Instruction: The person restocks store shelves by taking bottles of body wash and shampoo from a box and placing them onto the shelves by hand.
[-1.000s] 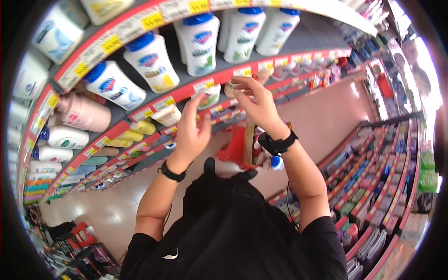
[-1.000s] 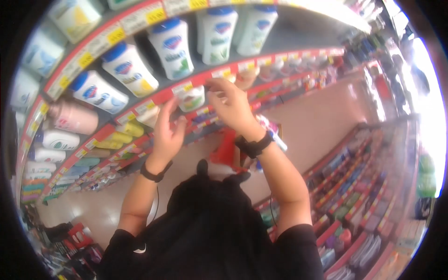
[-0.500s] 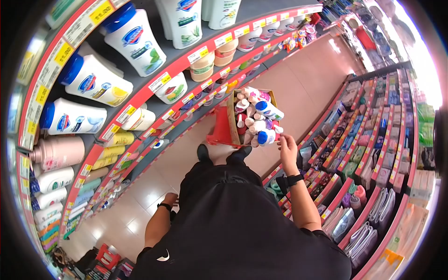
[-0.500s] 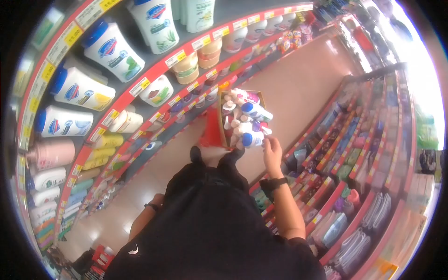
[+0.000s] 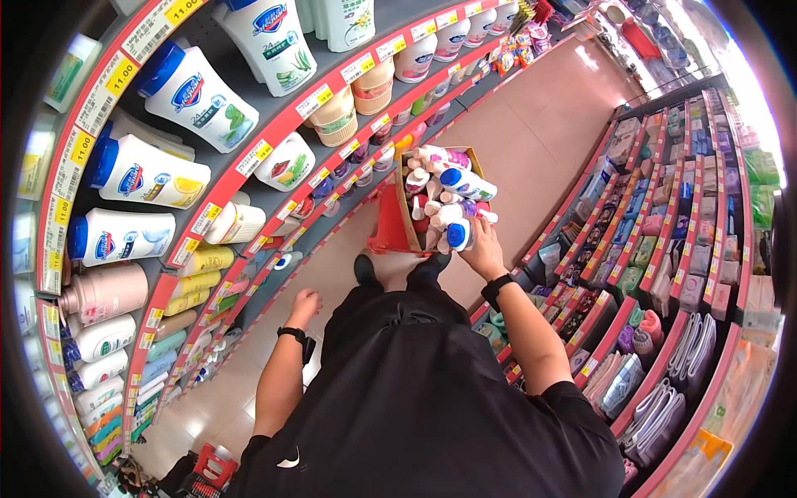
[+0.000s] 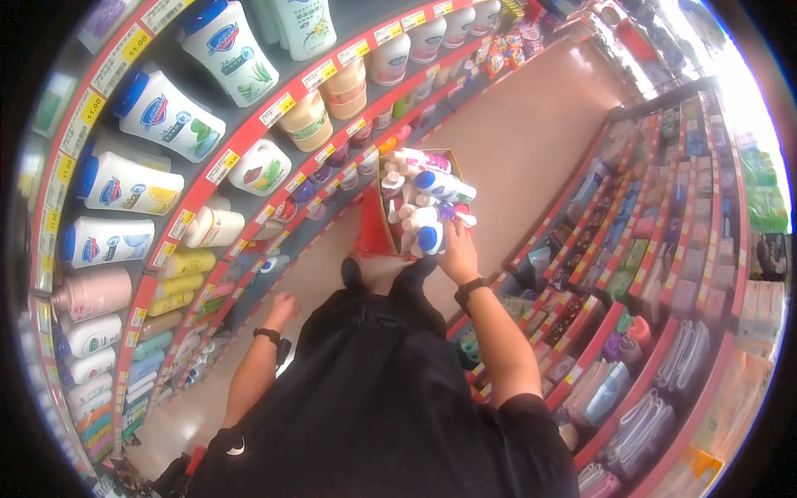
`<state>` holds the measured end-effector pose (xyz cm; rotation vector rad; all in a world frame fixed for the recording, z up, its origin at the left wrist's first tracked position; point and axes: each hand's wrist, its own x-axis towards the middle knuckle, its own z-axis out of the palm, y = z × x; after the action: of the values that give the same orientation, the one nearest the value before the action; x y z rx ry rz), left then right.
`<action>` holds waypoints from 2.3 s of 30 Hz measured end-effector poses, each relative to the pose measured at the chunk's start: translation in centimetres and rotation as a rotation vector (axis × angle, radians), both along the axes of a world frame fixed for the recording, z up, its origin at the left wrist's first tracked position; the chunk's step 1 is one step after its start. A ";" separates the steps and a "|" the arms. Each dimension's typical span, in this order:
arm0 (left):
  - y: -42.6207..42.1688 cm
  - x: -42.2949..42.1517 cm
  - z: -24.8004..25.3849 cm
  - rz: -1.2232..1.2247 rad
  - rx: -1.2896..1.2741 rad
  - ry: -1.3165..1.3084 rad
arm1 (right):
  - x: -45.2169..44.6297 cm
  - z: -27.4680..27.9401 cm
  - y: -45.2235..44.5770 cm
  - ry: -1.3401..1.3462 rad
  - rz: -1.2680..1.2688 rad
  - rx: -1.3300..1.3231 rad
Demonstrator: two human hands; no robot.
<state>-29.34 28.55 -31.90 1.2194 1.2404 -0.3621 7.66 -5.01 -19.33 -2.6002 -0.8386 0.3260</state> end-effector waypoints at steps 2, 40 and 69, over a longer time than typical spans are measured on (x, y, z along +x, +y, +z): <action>-0.7 0.7 1.3 -0.014 0.030 -0.002 | 0.3 -0.8 -0.2 -0.009 0.008 -0.012; -2.7 9.5 33.1 -0.222 -0.306 -0.936 | -9.0 20.5 18.3 1.559 0.150 1.024; -15.2 12.6 40.1 0.172 0.144 -0.894 | -3.3 24.3 11.3 1.467 0.632 0.897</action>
<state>-16.71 13.32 8.20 1.1786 0.5815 0.3855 4.37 6.33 4.95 -0.7620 -0.8174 1.3626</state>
